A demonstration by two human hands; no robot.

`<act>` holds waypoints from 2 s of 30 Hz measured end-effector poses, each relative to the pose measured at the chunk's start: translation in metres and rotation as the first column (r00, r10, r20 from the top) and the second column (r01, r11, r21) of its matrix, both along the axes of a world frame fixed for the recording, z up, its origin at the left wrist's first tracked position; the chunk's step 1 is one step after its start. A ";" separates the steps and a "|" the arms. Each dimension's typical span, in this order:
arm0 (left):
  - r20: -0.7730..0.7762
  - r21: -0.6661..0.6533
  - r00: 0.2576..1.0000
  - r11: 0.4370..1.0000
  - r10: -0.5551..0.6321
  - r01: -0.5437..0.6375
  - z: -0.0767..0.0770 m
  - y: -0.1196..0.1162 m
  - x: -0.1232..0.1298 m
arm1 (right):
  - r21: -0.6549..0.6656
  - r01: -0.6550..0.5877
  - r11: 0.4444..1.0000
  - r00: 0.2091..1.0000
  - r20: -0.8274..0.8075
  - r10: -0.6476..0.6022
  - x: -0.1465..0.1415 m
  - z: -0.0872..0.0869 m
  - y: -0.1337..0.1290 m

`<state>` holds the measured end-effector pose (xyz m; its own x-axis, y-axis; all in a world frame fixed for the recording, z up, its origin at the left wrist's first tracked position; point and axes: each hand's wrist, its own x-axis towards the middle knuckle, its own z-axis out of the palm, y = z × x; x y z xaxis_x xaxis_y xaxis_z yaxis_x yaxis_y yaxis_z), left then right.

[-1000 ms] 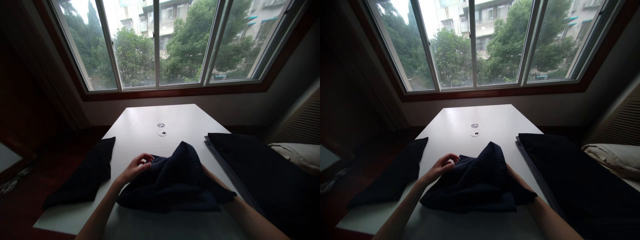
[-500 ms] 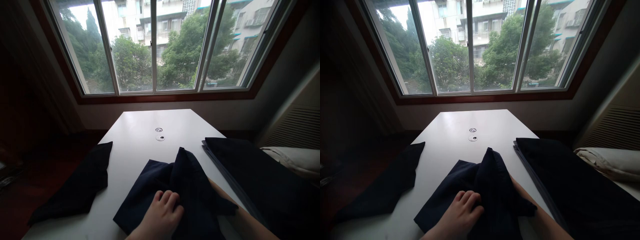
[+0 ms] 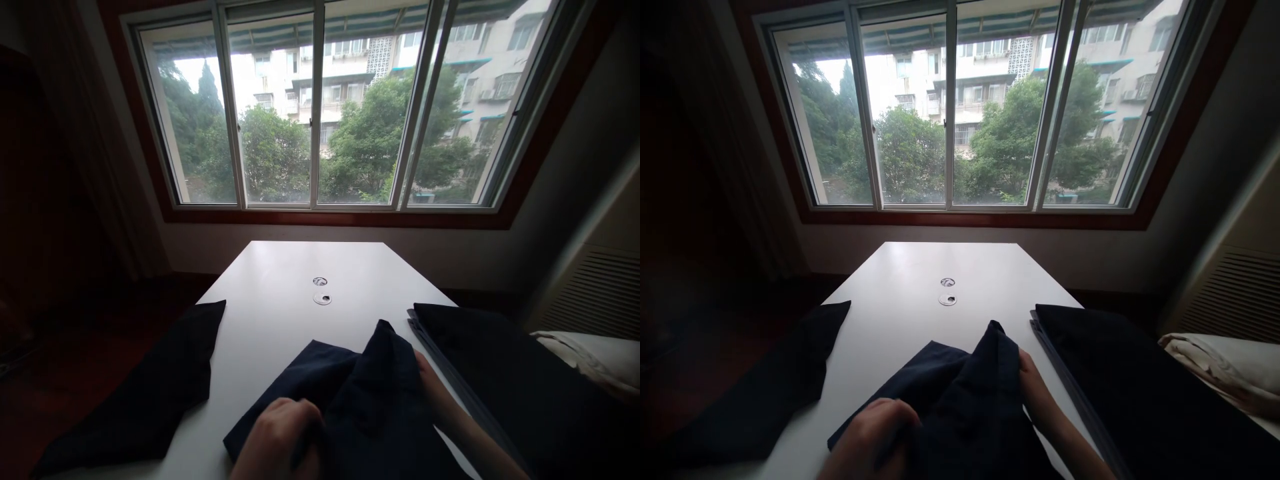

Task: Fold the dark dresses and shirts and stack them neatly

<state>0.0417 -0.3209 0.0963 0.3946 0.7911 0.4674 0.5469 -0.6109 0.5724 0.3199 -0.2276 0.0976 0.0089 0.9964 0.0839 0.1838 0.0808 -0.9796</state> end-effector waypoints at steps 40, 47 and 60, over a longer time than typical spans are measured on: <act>-0.358 -0.076 0.855 0.901 0.375 -0.427 -0.087 0.251 0.007 | 0.191 -0.014 0.981 0.458 0.874 -0.164 -0.082 -0.089 0.207; -0.429 -0.068 0.801 0.869 0.418 -0.490 -0.079 0.233 0.008 | 0.194 -0.051 0.980 0.438 0.886 -0.153 -0.078 -0.096 0.202; -0.360 -0.069 0.782 0.821 0.509 -0.566 -0.085 0.193 0.028 | 0.118 -0.135 0.984 0.370 0.927 -0.061 -0.074 -0.101 0.187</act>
